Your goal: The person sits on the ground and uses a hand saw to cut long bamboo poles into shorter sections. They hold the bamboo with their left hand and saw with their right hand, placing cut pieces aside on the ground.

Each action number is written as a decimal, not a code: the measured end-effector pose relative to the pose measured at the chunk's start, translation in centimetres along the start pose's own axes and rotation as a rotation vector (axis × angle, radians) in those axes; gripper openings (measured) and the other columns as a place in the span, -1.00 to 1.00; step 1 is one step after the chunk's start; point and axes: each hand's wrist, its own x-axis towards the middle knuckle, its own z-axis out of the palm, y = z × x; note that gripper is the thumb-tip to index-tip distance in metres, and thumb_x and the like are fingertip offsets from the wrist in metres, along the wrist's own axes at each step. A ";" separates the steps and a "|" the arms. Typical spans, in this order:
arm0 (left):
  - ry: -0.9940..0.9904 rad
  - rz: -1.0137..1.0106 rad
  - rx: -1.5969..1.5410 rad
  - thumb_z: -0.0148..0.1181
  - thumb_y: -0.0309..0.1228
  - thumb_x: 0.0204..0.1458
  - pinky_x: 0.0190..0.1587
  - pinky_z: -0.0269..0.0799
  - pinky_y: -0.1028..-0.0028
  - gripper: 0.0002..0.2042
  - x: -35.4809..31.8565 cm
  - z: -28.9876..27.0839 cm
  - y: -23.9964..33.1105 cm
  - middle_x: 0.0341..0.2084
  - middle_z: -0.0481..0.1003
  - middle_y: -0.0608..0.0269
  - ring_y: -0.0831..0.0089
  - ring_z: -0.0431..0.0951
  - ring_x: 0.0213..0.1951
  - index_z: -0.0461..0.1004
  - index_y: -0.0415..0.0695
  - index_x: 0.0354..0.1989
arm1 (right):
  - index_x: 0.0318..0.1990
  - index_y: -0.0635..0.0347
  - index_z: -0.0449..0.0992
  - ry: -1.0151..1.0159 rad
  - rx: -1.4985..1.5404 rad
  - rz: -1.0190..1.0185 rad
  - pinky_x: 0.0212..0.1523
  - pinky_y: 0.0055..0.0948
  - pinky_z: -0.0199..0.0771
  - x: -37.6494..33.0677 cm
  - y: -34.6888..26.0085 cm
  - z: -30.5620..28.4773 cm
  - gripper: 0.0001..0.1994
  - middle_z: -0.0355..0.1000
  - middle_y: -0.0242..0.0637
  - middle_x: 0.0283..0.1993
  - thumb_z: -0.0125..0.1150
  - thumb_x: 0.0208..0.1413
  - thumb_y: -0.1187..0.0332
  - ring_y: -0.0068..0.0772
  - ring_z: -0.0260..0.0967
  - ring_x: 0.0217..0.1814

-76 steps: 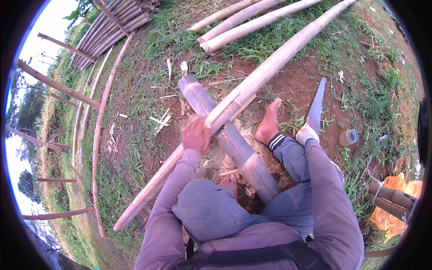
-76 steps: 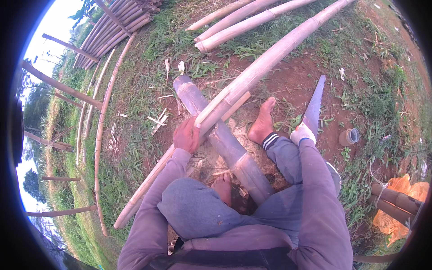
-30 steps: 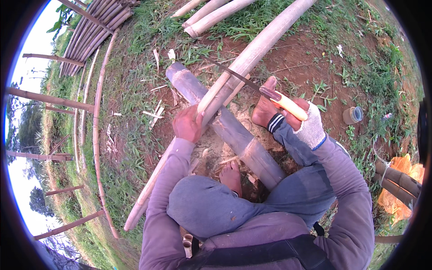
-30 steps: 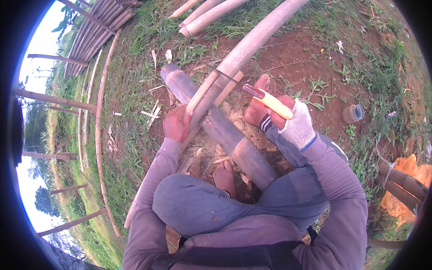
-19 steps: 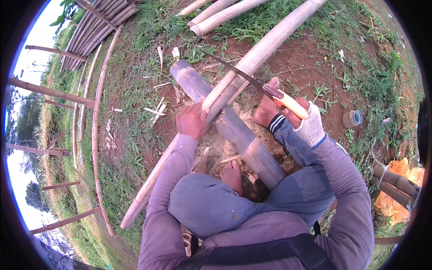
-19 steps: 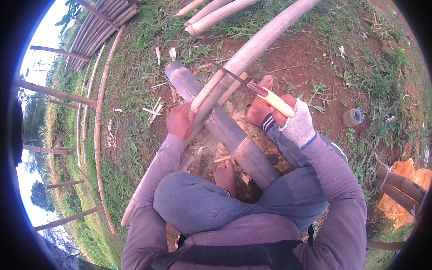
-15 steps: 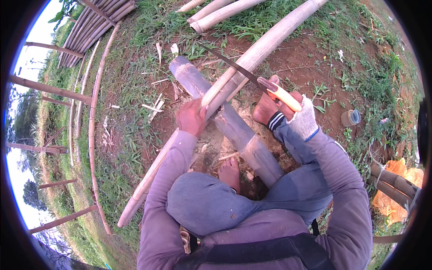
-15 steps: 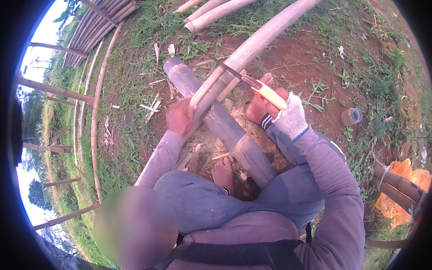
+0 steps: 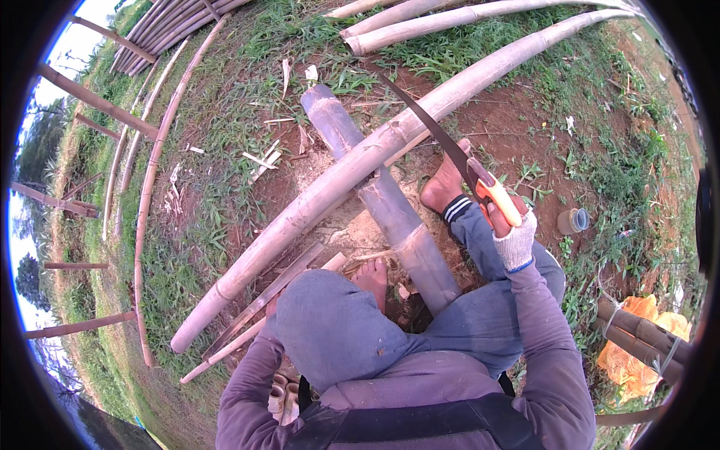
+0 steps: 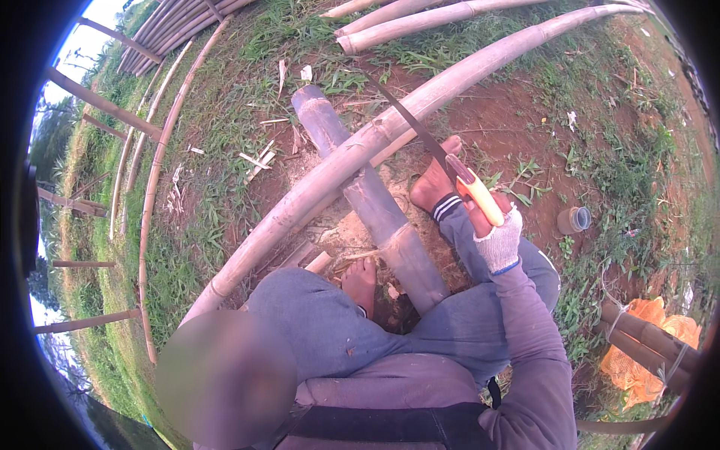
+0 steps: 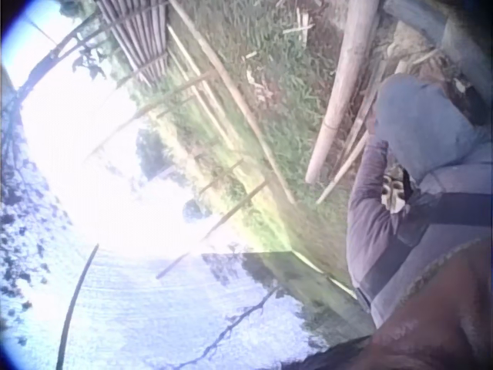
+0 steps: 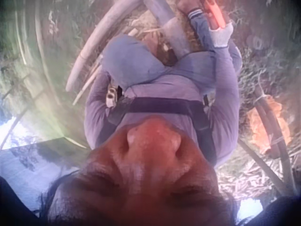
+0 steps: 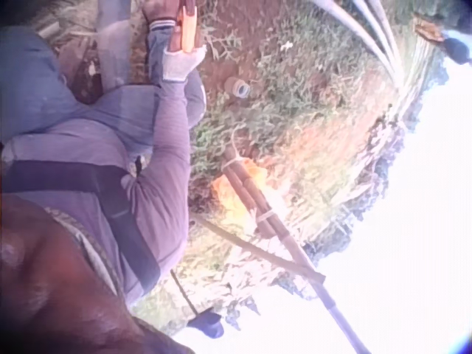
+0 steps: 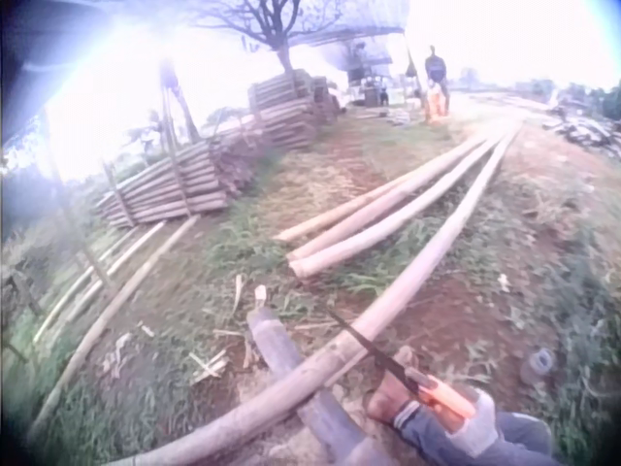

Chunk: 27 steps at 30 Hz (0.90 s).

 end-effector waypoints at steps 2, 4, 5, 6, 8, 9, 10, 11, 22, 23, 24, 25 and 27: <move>0.180 0.108 0.003 0.29 -0.07 0.22 0.07 0.52 0.02 -0.35 -1.6 2.4 -3.8 0.08 0.52 0.11 0.09 0.60 0.05 0.33 -0.05 0.44 | -0.08 0.34 0.65 0.003 0.098 0.167 -0.29 -0.32 0.55 -0.5 -1.2 0.0 -0.81 0.59 -0.21 -0.28 0.38 0.23 0.42 -0.36 0.60 -0.32; 0.472 0.229 0.012 0.28 -0.06 0.22 0.11 0.49 0.01 -0.34 -0.2 1.4 -4.8 0.09 0.52 0.12 0.10 0.59 0.08 0.33 -0.06 0.45 | -0.06 0.31 0.65 0.074 0.256 0.277 -0.33 -0.32 0.49 -1.1 -2.0 0.4 -0.82 0.54 -0.22 -0.29 0.34 0.25 0.43 -0.35 0.51 -0.36; 0.594 0.276 0.005 0.28 -0.05 0.22 0.13 0.48 0.00 -0.33 2.1 -0.6 -3.3 0.10 0.53 0.13 0.10 0.58 0.09 0.33 -0.06 0.45 | -0.05 0.30 0.64 0.108 0.325 0.340 -0.34 -0.32 0.46 -1.5 -2.3 0.7 -0.82 0.51 -0.22 -0.30 0.32 0.25 0.43 -0.34 0.47 -0.38; 0.701 0.301 -0.001 0.30 0.00 0.20 0.29 0.34 -0.03 -0.32 4.5 -3.0 -0.8 0.18 0.51 0.14 0.08 0.50 0.21 0.36 -0.06 0.43 | -0.06 0.31 0.65 0.107 0.352 0.413 -0.35 -0.34 0.43 -1.1 -3.6 0.5 -0.81 0.47 -0.26 -0.35 0.31 0.24 0.42 -0.39 0.44 -0.42; 0.796 0.255 0.043 0.49 0.01 0.02 0.34 0.32 -0.01 -0.15 8.8 -9.5 4.7 0.24 0.47 0.07 0.03 0.43 0.31 0.29 -0.05 0.46 | -0.06 0.32 0.65 0.098 0.233 0.328 -0.36 -0.34 0.43 -1.7 -3.3 1.2 -0.80 0.46 -0.29 -0.38 0.31 0.25 0.41 -0.43 0.43 -0.42; 0.821 0.194 0.072 0.56 0.00 -0.05 0.34 0.33 0.00 -0.08 10.4 -11.7 6.2 0.27 0.45 0.03 0.01 0.40 0.35 0.25 -0.03 0.48 | -0.06 0.33 0.65 0.094 0.178 0.282 -0.37 -0.35 0.42 -2.1 -3.2 1.5 -0.79 0.46 -0.30 -0.39 0.31 0.25 0.40 -0.44 0.42 -0.43; 0.734 0.132 0.058 0.59 -0.04 -0.08 0.34 0.34 -0.02 -0.05 12.3 -12.8 6.4 0.26 0.46 0.02 0.00 0.43 0.33 0.22 0.01 0.50 | -0.10 0.34 0.64 0.059 0.168 0.305 -0.42 -0.38 0.41 -2.4 -3.7 1.7 -0.81 0.46 -0.33 -0.41 0.31 0.26 0.39 -0.51 0.43 -0.44; 0.643 0.078 0.041 0.62 -0.07 -0.11 0.34 0.36 -0.03 -0.01 14.1 -13.5 6.6 0.24 0.47 0.00 -0.02 0.45 0.31 0.18 0.04 0.52 | -0.20 0.34 0.60 0.053 0.221 0.418 -0.33 -0.35 0.47 -2.8 -4.2 2.0 -0.82 0.53 -0.27 -0.37 0.38 0.24 0.37 -0.46 0.49 -0.35; 0.341 -0.015 -0.161 0.62 -0.24 -0.18 0.21 0.53 0.02 -0.07 10.4 -15.8 2.3 0.13 0.57 -0.01 -0.07 0.61 0.15 0.25 0.11 0.45 | -0.27 0.34 0.58 0.032 0.303 0.515 -0.36 -0.39 0.44 -3.8 -8.0 -0.4 -0.82 0.52 -0.27 -0.40 0.39 0.22 0.37 -0.48 0.47 -0.37; 0.358 -0.020 -0.156 0.63 -0.22 -0.19 0.20 0.54 0.02 -0.06 9.5 -15.2 0.9 0.13 0.57 -0.02 -0.07 0.62 0.14 0.26 0.10 0.45 | -0.26 0.35 0.58 0.030 0.316 0.523 -0.36 -0.39 0.44 -4.1 -8.5 -0.4 -0.81 0.52 -0.27 -0.39 0.39 0.22 0.37 -0.48 0.47 -0.37; 0.369 -0.020 -0.154 0.63 -0.19 -0.20 0.18 0.55 0.03 -0.06 8.9 -14.2 -0.8 0.14 0.57 -0.02 -0.08 0.62 0.14 0.27 0.10 0.45 | -0.22 0.35 0.57 0.051 0.349 0.509 -0.36 -0.42 0.45 -4.4 -8.9 -0.1 -0.81 0.52 -0.28 -0.40 0.39 0.23 0.38 -0.50 0.47 -0.39; 0.381 -0.020 -0.152 0.64 -0.17 -0.22 0.17 0.56 0.03 -0.05 8.2 -13.2 -2.2 0.14 0.57 -0.03 -0.08 0.62 0.13 0.28 0.09 0.44 | -0.21 0.36 0.56 0.033 0.355 0.507 -0.36 -0.42 0.45 -4.7 -9.5 0.0 -0.81 0.52 -0.28 -0.39 0.39 0.23 0.38 -0.51 0.46 -0.40; 0.354 -0.088 -0.143 0.63 -0.23 -0.24 0.19 0.54 0.03 -0.06 6.5 -12.6 -3.8 0.13 0.58 0.01 -0.06 0.61 0.14 0.29 0.11 0.43 | -0.19 0.36 0.56 0.002 0.365 0.502 -0.36 -0.43 0.46 -5.2 -10.6 0.4 -0.80 0.52 -0.28 -0.39 0.39 0.24 0.38 -0.52 0.46 -0.41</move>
